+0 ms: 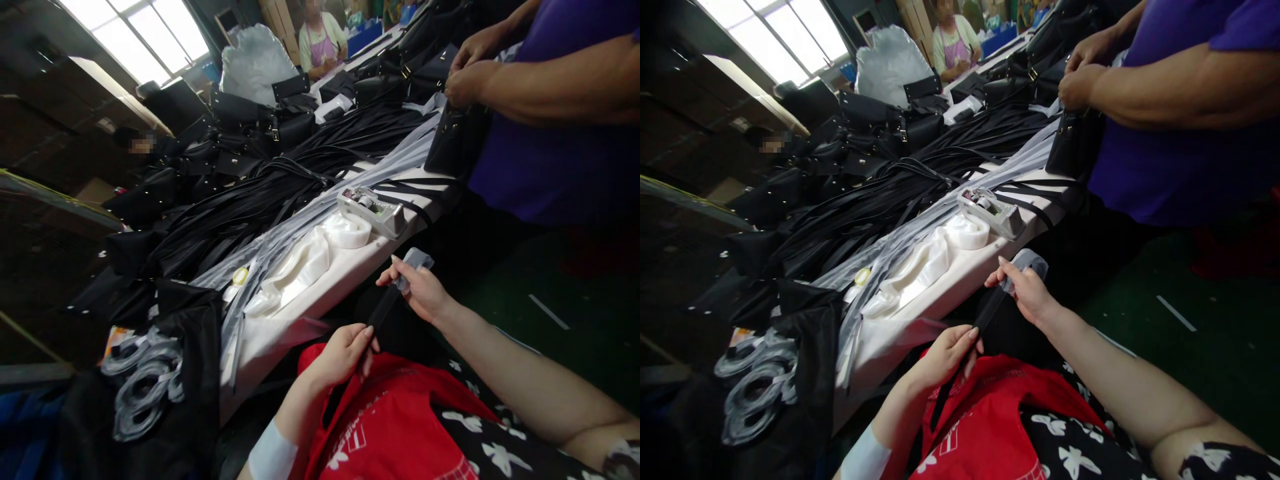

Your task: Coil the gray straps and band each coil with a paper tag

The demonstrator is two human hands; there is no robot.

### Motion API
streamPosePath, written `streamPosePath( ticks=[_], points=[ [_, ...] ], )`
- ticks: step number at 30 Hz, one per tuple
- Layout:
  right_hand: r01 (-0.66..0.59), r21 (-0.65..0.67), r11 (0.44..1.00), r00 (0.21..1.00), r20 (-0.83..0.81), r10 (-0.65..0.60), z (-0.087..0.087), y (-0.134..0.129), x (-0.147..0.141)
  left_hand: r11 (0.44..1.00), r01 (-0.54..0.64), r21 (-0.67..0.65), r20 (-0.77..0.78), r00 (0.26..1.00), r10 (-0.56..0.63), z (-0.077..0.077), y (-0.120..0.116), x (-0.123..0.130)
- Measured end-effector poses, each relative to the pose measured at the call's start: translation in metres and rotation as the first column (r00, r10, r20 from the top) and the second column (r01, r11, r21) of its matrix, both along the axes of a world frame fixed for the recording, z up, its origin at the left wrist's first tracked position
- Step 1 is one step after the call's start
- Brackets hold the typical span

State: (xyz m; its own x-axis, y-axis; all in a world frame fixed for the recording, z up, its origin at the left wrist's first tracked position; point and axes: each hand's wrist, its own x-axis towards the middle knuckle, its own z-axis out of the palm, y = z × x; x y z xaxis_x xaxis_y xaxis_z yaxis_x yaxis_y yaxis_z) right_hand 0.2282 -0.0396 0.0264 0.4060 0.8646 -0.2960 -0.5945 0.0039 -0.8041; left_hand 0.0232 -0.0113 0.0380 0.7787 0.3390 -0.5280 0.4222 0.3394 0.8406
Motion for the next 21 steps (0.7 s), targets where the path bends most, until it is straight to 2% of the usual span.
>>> streamPosePath(
  ticks=[2, 7, 12, 15, 17, 19, 21],
  points=[
    [-0.064, -0.010, 0.998, 0.997, -0.035, 0.064, -0.002, -0.004, -0.016, 0.999, -0.028, 0.016, 0.014, 1.000, 0.027, 0.003, -0.001, 0.004],
    [-0.241, -0.011, 0.971, 0.926, -0.302, 0.226, -0.004, -0.016, -0.051, 0.992, -0.117, 0.051, 0.113, 0.987, 0.111, 0.008, -0.004, 0.017],
    [-0.271, 0.048, 0.961, 0.882, -0.387, 0.268, -0.009, -0.019, -0.044, 0.983, -0.149, 0.107, 0.102, 0.985, 0.138, 0.003, -0.008, 0.016],
    [-0.337, -0.014, 0.941, 0.857, -0.419, 0.300, -0.020, -0.024, -0.041, 0.973, -0.198, 0.118, 0.091, 0.978, 0.188, -0.001, -0.008, 0.012],
    [-0.383, -0.127, 0.915, 0.883, -0.342, 0.322, -0.031, -0.029, -0.039, 0.964, -0.224, 0.144, 0.051, 0.974, 0.219, -0.003, -0.008, 0.010],
    [-0.361, -0.280, 0.890, 0.933, -0.096, 0.348, -0.042, -0.034, -0.035, 0.967, -0.197, 0.163, 0.001, 0.980, 0.199, -0.006, -0.008, 0.008],
    [-0.284, -0.382, 0.880, 0.909, 0.184, 0.373, -0.051, -0.036, -0.027, 0.974, -0.150, 0.169, -0.031, 0.987, 0.158, -0.008, -0.009, 0.007]
  ],
)
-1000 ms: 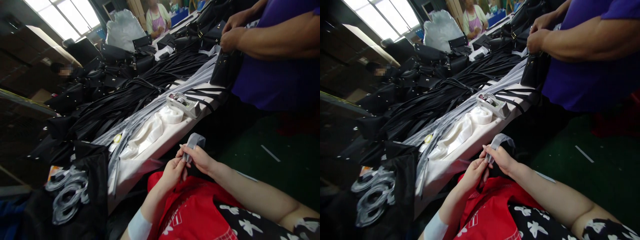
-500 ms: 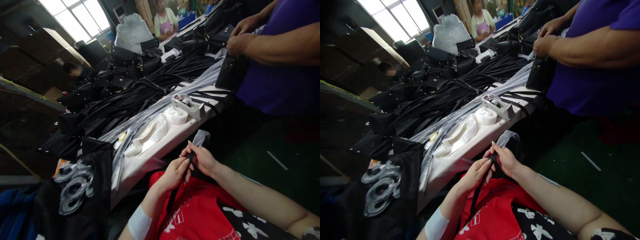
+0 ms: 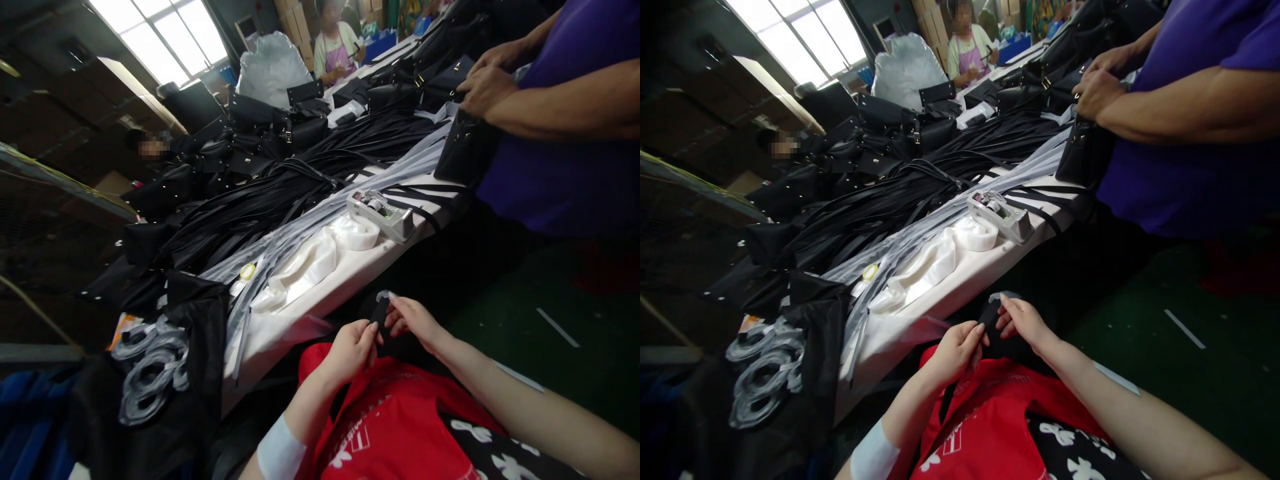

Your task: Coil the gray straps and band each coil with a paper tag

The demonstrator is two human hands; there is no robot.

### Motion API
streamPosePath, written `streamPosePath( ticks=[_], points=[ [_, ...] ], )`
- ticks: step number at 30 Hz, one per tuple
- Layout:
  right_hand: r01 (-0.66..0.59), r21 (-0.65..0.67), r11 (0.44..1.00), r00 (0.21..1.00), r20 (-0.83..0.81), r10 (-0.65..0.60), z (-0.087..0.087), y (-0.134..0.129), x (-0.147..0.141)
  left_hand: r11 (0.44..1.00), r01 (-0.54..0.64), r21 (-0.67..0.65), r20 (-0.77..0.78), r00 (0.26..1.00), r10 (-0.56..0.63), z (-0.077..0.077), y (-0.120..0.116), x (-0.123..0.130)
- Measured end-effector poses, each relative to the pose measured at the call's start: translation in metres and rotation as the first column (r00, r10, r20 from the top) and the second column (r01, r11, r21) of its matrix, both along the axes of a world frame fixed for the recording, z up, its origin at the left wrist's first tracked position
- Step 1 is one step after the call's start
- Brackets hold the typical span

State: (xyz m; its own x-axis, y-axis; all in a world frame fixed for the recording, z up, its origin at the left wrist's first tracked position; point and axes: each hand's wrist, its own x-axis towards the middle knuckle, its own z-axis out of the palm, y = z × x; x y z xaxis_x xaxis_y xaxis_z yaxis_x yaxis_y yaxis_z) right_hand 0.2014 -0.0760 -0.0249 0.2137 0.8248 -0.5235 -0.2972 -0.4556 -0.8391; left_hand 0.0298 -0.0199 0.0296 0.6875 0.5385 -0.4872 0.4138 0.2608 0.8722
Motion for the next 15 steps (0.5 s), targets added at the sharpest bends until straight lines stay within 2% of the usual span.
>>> streamPosePath(
  ticks=[2, 6, 11, 15],
  points=[
    [-0.075, 0.012, 0.997, 0.977, 0.202, 0.071, -0.005, 0.000, 0.009, 0.999, 0.029, 0.016, -0.017, 0.999, -0.029, -0.003, -0.001, -0.001],
    [-0.243, -0.010, 0.970, 0.884, 0.411, 0.225, -0.008, 0.003, 0.018, 0.996, 0.070, 0.053, -0.039, 0.997, -0.068, -0.006, -0.003, -0.001],
    [-0.271, 0.010, 0.963, 0.859, 0.455, 0.237, -0.007, 0.007, 0.014, 0.998, 0.041, 0.043, -0.051, 0.998, -0.038, -0.008, -0.006, -0.001],
    [-0.305, 0.047, 0.951, 0.826, 0.510, 0.240, 0.006, 0.000, -0.002, 1.000, -0.019, 0.021, -0.082, 0.996, 0.020, -0.010, -0.006, 0.001]
  ],
)
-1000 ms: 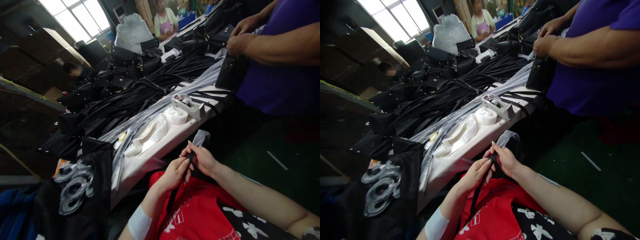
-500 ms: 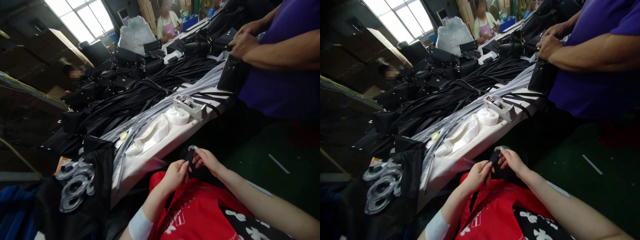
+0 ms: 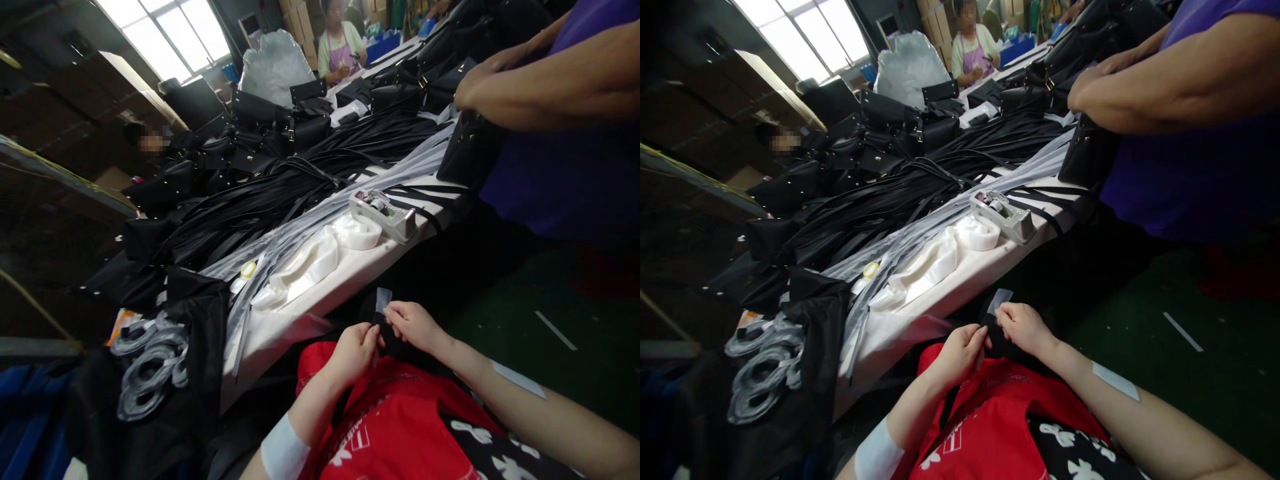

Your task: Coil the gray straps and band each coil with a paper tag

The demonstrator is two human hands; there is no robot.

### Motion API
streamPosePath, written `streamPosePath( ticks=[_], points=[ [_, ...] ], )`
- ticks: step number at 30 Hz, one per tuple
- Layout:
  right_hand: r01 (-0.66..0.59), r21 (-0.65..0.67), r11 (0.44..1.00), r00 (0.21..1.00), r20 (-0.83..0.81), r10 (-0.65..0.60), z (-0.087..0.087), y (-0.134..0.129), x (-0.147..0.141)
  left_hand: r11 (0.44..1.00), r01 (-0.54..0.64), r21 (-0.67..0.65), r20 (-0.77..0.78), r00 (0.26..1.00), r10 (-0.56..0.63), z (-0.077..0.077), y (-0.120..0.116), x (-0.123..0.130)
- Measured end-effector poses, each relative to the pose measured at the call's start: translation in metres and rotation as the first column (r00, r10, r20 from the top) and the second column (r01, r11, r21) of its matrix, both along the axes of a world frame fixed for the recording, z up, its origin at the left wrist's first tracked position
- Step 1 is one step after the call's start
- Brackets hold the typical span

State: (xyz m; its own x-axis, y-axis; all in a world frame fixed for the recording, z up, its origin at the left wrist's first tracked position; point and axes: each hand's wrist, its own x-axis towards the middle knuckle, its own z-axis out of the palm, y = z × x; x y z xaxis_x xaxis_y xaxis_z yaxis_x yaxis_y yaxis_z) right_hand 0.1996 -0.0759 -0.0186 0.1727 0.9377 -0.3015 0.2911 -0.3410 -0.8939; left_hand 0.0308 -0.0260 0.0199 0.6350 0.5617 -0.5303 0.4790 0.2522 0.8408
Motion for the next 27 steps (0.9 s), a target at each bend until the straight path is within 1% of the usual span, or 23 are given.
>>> streamPosePath(
  ticks=[2, 4, 6, 7, 8, 9, 11, 12, 13, 14, 15, 17, 19, 20, 21, 22, 24, 26, 27],
  points=[
    [-0.053, 0.058, 0.997, 0.998, 0.028, 0.051, 0.011, -0.006, -0.012, 1.000, -0.022, 0.006, -0.008, 1.000, 0.022, 0.000, 0.002, 0.001],
    [-0.126, 0.142, 0.982, 0.991, 0.065, 0.117, 0.023, -0.011, -0.020, 1.000, -0.024, -0.004, 0.003, 1.000, 0.024, 0.001, 0.005, 0.001],
    [-0.157, 0.203, 0.966, 0.987, 0.073, 0.145, 0.032, -0.013, -0.019, 0.999, -0.002, -0.048, 0.061, 0.998, 0.005, 0.005, 0.009, -0.002],
    [-0.124, 0.212, 0.969, 0.992, 0.051, 0.116, 0.034, -0.012, -0.014, 0.996, 0.017, -0.083, 0.100, 0.995, -0.009, 0.007, 0.010, -0.005],
    [-0.060, 0.209, 0.976, 0.998, 0.016, 0.057, 0.035, -0.009, -0.007, 0.992, 0.042, -0.120, 0.136, 0.990, -0.026, 0.010, 0.012, -0.009],
    [0.031, 0.201, 0.979, 0.999, -0.021, -0.027, 0.036, -0.006, 0.001, 0.985, 0.073, -0.154, 0.164, 0.985, -0.047, 0.013, 0.013, -0.013],
    [0.207, 0.177, 0.962, 0.978, -0.065, -0.199, 0.034, 0.000, 0.018, 0.965, 0.136, -0.222, 0.199, 0.976, -0.092, 0.019, 0.014, -0.020],
    [0.251, 0.167, 0.954, 0.968, -0.068, -0.242, 0.034, 0.002, 0.023, 0.955, 0.157, -0.250, 0.207, 0.973, -0.105, 0.021, 0.014, -0.022],
    [0.259, 0.166, 0.952, 0.966, -0.055, -0.253, 0.034, 0.004, 0.025, 0.950, 0.163, -0.267, 0.209, 0.972, -0.108, 0.023, 0.014, -0.024],
    [0.232, 0.171, 0.958, 0.973, -0.031, -0.230, 0.034, 0.004, 0.024, 0.950, 0.154, -0.271, 0.203, 0.974, -0.100, 0.025, 0.013, -0.023],
    [0.180, 0.183, 0.966, 0.983, 0.001, -0.183, 0.035, 0.002, 0.019, 0.954, 0.134, -0.267, 0.192, 0.978, -0.083, 0.026, 0.012, -0.022],
    [0.020, 0.223, 0.975, 0.996, 0.083, -0.040, 0.040, -0.003, 0.003, 0.966, 0.091, -0.241, 0.173, 0.984, -0.049, 0.026, 0.012, -0.017],
    [-0.144, 0.256, 0.956, 0.980, 0.173, 0.101, 0.043, -0.009, -0.013, 0.972, 0.066, -0.227, 0.174, 0.984, -0.026, 0.026, 0.013, -0.012],
    [-0.197, 0.260, 0.945, 0.968, 0.205, 0.146, 0.045, -0.011, -0.017, 0.971, 0.062, -0.230, 0.180, 0.983, -0.020, 0.026, 0.014, -0.010],
    [-0.214, 0.259, 0.942, 0.963, 0.218, 0.159, 0.045, -0.012, -0.018, 0.970, 0.058, -0.237, 0.184, 0.983, -0.014, 0.026, 0.015, -0.010],
    [-0.193, 0.256, 0.947, 0.968, 0.208, 0.141, 0.045, -0.011, -0.015, 0.967, 0.056, -0.247, 0.185, 0.983, -0.009, 0.026, 0.017, -0.010],
    [-0.072, 0.248, 0.966, 0.988, 0.153, 0.034, 0.043, -0.008, -0.005, 0.958, 0.072, -0.278, 0.188, 0.982, -0.019, 0.027, 0.019, -0.014],
    [0.038, 0.248, 0.968, 0.990, 0.125, -0.071, 0.041, -0.004, 0.007, 0.945, 0.117, -0.306, 0.195, 0.979, -0.058, 0.030, 0.019, -0.017],
    [0.054, 0.255, 0.965, 0.986, 0.140, -0.092, 0.041, -0.002, 0.011, 0.938, 0.143, -0.316, 0.204, 0.976, -0.080, 0.032, 0.019, -0.019]
  ],
)
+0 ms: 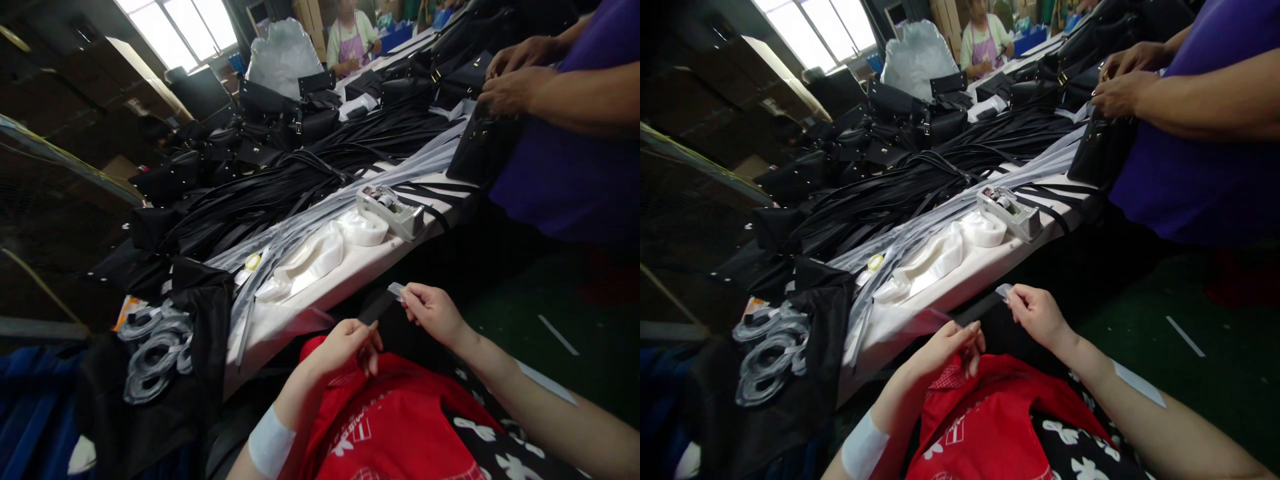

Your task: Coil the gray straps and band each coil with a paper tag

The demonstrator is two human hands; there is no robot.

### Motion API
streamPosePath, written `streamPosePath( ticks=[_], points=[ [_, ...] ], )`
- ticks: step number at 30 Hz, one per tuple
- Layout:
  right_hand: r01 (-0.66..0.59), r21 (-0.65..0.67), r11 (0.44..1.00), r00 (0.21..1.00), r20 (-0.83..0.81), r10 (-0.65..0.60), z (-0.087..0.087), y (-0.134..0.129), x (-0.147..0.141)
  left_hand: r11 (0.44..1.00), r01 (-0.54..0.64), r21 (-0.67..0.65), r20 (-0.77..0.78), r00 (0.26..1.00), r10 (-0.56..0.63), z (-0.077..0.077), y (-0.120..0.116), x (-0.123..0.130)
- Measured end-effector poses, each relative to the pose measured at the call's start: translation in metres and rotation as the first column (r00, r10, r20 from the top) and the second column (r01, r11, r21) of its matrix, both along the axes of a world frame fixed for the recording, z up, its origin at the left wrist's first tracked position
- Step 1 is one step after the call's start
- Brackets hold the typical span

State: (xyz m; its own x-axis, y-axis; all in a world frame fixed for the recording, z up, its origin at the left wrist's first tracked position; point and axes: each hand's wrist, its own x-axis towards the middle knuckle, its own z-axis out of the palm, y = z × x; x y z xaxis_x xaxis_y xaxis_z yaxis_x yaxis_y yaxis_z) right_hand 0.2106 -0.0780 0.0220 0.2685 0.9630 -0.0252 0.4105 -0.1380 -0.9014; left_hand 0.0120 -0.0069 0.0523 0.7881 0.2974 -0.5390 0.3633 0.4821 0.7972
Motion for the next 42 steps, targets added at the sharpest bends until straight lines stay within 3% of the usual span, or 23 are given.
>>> streamPosePath(
  ticks=[4, 6, 8, 10, 13, 15, 16, 18, 21, 23, 27, 29, 32, 34, 35, 38, 42],
  points=[
    [-0.092, 0.026, 0.995, 0.980, 0.180, 0.086, 0.000, 0.000, -0.002, 1.000, -0.021, 0.015, -0.008, 1.000, 0.021, 0.009, -0.003, -0.001],
    [-0.116, 0.026, 0.993, 0.966, 0.234, 0.107, 0.000, -0.001, -0.007, 0.972, -0.075, 0.222, -0.067, 0.994, 0.092, 0.013, -0.004, 0.000],
    [-0.103, 0.014, 0.995, 0.966, 0.240, 0.096, -0.001, -0.002, -0.009, 0.841, -0.108, 0.530, -0.086, 0.980, 0.180, 0.017, -0.003, 0.000],
    [-0.092, -0.002, 0.996, 0.969, 0.229, 0.090, -0.001, -0.001, -0.009, 0.676, -0.155, 0.721, -0.017, 0.970, 0.241, 0.019, -0.002, 0.000],
    [-0.120, -0.015, 0.993, 0.968, 0.218, 0.121, 0.002, -0.002, -0.011, 0.500, -0.206, 0.841, 0.097, 0.967, 0.236, 0.017, 0.000, 0.000],
    [-0.148, -0.022, 0.989, 0.979, 0.136, 0.149, 0.006, -0.004, -0.015, 0.371, -0.167, 0.914, 0.100, 0.976, 0.193, 0.013, 0.001, 0.001],
    [-0.156, -0.025, 0.987, 0.986, 0.059, 0.157, 0.008, -0.005, -0.017, 0.328, -0.130, 0.936, 0.083, 0.985, 0.152, 0.010, 0.001, 0.002],
    [-0.160, -0.032, 0.987, 0.979, -0.129, 0.155, 0.014, -0.008, -0.019, 0.307, -0.078, 0.949, 0.059, 0.996, 0.071, 0.005, 0.001, 0.004],
    [-0.127, -0.058, 0.990, 0.911, -0.401, 0.093, 0.022, -0.008, -0.016, 0.340, -0.103, 0.935, 0.096, 0.995, 0.037, 0.004, 0.002, 0.008],
    [-0.109, -0.091, 0.990, 0.818, -0.574, 0.037, 0.028, -0.007, -0.010, 0.385, -0.128, 0.914, 0.138, 0.990, 0.002, 0.006, 0.005, 0.012],
    [-0.184, -0.132, 0.974, 0.608, -0.794, 0.007, 0.043, -0.006, 0.000, 0.566, -0.082, 0.821, 0.202, 0.967, -0.154, 0.009, 0.011, 0.027],
    [-0.182, -0.148, 0.972, 0.609, -0.793, -0.007, 0.048, -0.008, 0.005, 0.677, -0.063, 0.733, 0.256, 0.948, -0.189, 0.007, 0.011, 0.036],
    [-0.095, -0.158, 0.983, 0.790, -0.612, -0.022, 0.051, -0.011, 0.017, 0.834, -0.042, 0.551, 0.319, 0.934, -0.164, 0.004, 0.008, 0.047],
    [0.060, -0.055, 0.997, 0.946, -0.316, -0.074, 0.050, -0.012, 0.026, 0.895, -0.052, 0.444, 0.317, 0.943, -0.103, 0.003, 0.005, 0.051],
    [0.127, 0.046, 0.991, 0.981, -0.154, -0.118, 0.050, -0.012, 0.030, 0.913, -0.055, 0.405, 0.309, 0.948, -0.080, 0.003, 0.004, 0.052],
    [0.147, 0.274, 0.951, 0.977, 0.112, -0.183, 0.048, -0.012, 0.038, 0.939, -0.028, 0.343, 0.279, 0.958, -0.073, 0.002, 0.002, 0.054],
    [0.142, 0.262, 0.955, 0.968, 0.165, -0.189, 0.045, -0.010, 0.038, 0.958, -0.001, 0.288, 0.274, 0.958, -0.082, 0.001, 0.000, 0.055]
  ],
)
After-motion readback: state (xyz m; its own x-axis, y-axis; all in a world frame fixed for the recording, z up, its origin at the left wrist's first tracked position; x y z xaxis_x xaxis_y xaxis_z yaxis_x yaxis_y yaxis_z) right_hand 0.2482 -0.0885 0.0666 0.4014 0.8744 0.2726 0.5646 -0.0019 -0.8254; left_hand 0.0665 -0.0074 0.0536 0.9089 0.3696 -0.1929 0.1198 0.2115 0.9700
